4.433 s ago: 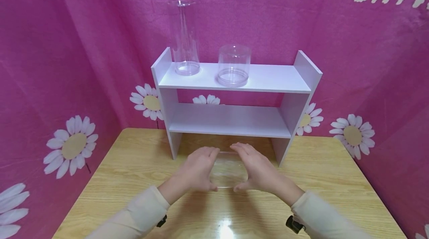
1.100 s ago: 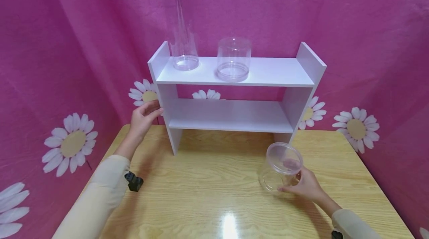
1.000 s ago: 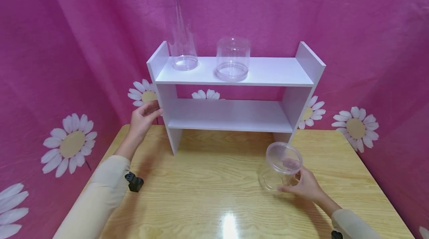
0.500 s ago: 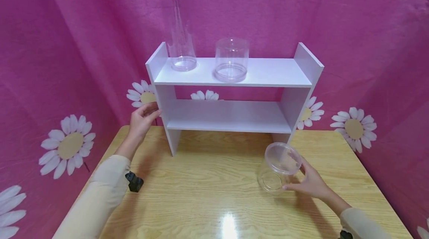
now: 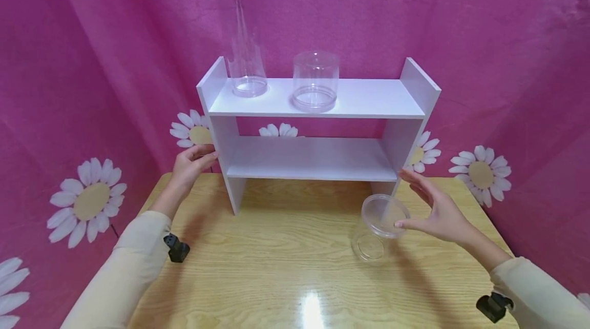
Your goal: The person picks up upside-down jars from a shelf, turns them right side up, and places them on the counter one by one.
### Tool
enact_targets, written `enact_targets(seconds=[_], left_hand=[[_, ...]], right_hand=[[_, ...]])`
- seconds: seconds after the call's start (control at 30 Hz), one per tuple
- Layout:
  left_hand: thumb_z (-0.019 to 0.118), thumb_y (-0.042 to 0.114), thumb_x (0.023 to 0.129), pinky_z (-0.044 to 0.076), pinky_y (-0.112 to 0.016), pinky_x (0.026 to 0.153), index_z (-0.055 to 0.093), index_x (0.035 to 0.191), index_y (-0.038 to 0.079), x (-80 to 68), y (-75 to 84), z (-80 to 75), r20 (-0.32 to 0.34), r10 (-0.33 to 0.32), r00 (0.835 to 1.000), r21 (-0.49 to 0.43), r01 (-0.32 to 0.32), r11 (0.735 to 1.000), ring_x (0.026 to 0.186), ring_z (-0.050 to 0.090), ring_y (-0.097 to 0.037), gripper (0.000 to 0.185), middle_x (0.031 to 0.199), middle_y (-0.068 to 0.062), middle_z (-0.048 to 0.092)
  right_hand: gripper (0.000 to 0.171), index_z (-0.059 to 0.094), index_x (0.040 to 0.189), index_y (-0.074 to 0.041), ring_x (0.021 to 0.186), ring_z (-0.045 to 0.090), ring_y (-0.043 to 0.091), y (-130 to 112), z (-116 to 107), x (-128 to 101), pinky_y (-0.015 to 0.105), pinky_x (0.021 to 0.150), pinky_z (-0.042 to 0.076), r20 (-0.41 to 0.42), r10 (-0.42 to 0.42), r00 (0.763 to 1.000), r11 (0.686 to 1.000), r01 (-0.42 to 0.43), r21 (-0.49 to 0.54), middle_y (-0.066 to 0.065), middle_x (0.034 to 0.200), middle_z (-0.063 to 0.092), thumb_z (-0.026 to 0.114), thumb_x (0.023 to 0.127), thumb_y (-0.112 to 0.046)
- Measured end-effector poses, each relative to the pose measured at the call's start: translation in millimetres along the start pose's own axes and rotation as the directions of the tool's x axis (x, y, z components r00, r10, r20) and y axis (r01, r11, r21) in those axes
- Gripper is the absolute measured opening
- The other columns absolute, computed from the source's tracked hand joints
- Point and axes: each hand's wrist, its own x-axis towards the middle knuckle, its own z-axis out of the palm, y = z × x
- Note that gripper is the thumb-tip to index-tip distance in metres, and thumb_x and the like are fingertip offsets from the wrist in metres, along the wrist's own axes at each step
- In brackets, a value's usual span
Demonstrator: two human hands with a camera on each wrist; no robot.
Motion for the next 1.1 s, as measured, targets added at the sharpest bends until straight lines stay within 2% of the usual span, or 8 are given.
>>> enact_targets(seconds=[0.17, 0.4, 0.67, 0.77, 0.87, 0.97, 1.1], left_hand=[[0.062, 0.021, 0.093, 0.053, -0.009, 0.081, 0.047, 0.132, -0.010, 1.1, 1.5, 0.0, 0.021, -0.040, 0.999, -0.049, 0.041, 0.998, 0.081, 0.063, 0.009, 0.052, 0.089, 0.020, 0.059], [0.061, 0.021, 0.094, 0.052, -0.007, 0.078, 0.042, 0.134, -0.013, -0.1, 0.3, 1.6, 0.029, -0.050, 0.998, -0.100, 0.052, 0.994, 0.080, 0.061, 0.010, 0.056, 0.093, 0.015, 0.060], [0.062, 0.019, 0.093, 0.053, -0.011, 0.083, 0.045, 0.130, -0.011, -0.4, -0.5, 2.8, 0.021, -0.067, 0.998, -0.148, 0.069, 0.987, 0.080, 0.062, 0.008, 0.050, 0.092, 0.016, 0.058], [0.061, 0.016, 0.093, 0.054, -0.012, 0.084, 0.047, 0.127, -0.009, -0.4, -0.6, 3.3, 0.024, -0.070, 0.997, -0.184, 0.074, 0.980, 0.080, 0.063, 0.007, 0.045, 0.091, 0.015, 0.058], [0.060, 0.013, 0.094, 0.054, -0.012, 0.084, 0.048, 0.125, -0.009, -0.5, 0.2, 3.9, 0.026, -0.069, 0.997, -0.207, 0.072, 0.976, 0.080, 0.063, 0.007, 0.041, 0.090, 0.015, 0.058], [0.058, 0.012, 0.094, 0.054, -0.010, 0.081, 0.047, 0.126, -0.010, -0.6, 1.4, 4.3, 0.030, -0.063, 0.998, -0.219, 0.068, 0.973, 0.079, 0.063, 0.007, 0.040, 0.090, 0.014, 0.059], [0.057, 0.013, 0.095, 0.053, -0.008, 0.078, 0.045, 0.128, -0.012, -0.5, 3.4, 4.4, 0.038, -0.060, 0.997, -0.230, 0.067, 0.971, 0.080, 0.063, 0.006, 0.043, 0.092, 0.012, 0.060]], right_hand=[[0.098, 0.038, 0.141, 0.006, 0.133, 0.043, -0.006, -23.0, -9.5, 28.2, 0.007, 0.108, 0.034, 0.023, -0.072, 0.997, 0.997, 0.073, -0.033, -0.022, 0.143, 0.044, 0.087, 0.056, 0.009], [0.090, 0.046, 0.136, 0.005, 0.128, 0.049, -0.005, -50.1, -16.1, 64.9, 0.011, 0.106, 0.040, 0.063, -0.143, 0.988, 0.987, 0.147, -0.066, -0.023, 0.137, 0.049, 0.088, 0.056, 0.006], [0.072, 0.057, 0.126, 0.000, 0.115, 0.053, -0.014, -77.5, -25.6, 103.4, 0.007, 0.102, 0.041, 0.108, -0.117, 0.987, 0.983, 0.131, -0.132, 0.014, 0.124, 0.064, 0.088, 0.062, -0.004], [0.067, 0.058, 0.124, 0.001, 0.109, 0.054, -0.015, -85.7, -31.5, 119.2, 0.006, 0.099, 0.043, 0.111, -0.071, 0.991, 0.985, 0.087, -0.146, 0.016, 0.121, 0.065, 0.087, 0.064, -0.004], [0.064, 0.058, 0.125, -0.001, 0.105, 0.056, -0.014, -94.2, -37.4, 135.5, 0.005, 0.095, 0.044, 0.118, 0.041, 0.992, 0.987, -0.022, -0.158, 0.015, 0.121, 0.065, 0.086, 0.068, -0.006], [0.062, 0.056, 0.127, -0.002, 0.104, 0.058, -0.009, -101.6, -43.3, 151.7, 0.006, 0.091, 0.047, 0.138, 0.165, 0.976, 0.979, -0.146, -0.140, 0.017, 0.126, 0.061, 0.084, 0.071, -0.009], [0.062, 0.054, 0.129, 0.001, 0.102, 0.062, -0.003, -108.0, -49.6, 174.0, 0.010, 0.089, 0.051, 0.157, 0.246, 0.957, 0.966, -0.228, -0.124, 0.020, 0.130, 0.058, 0.082, 0.075, -0.012]])
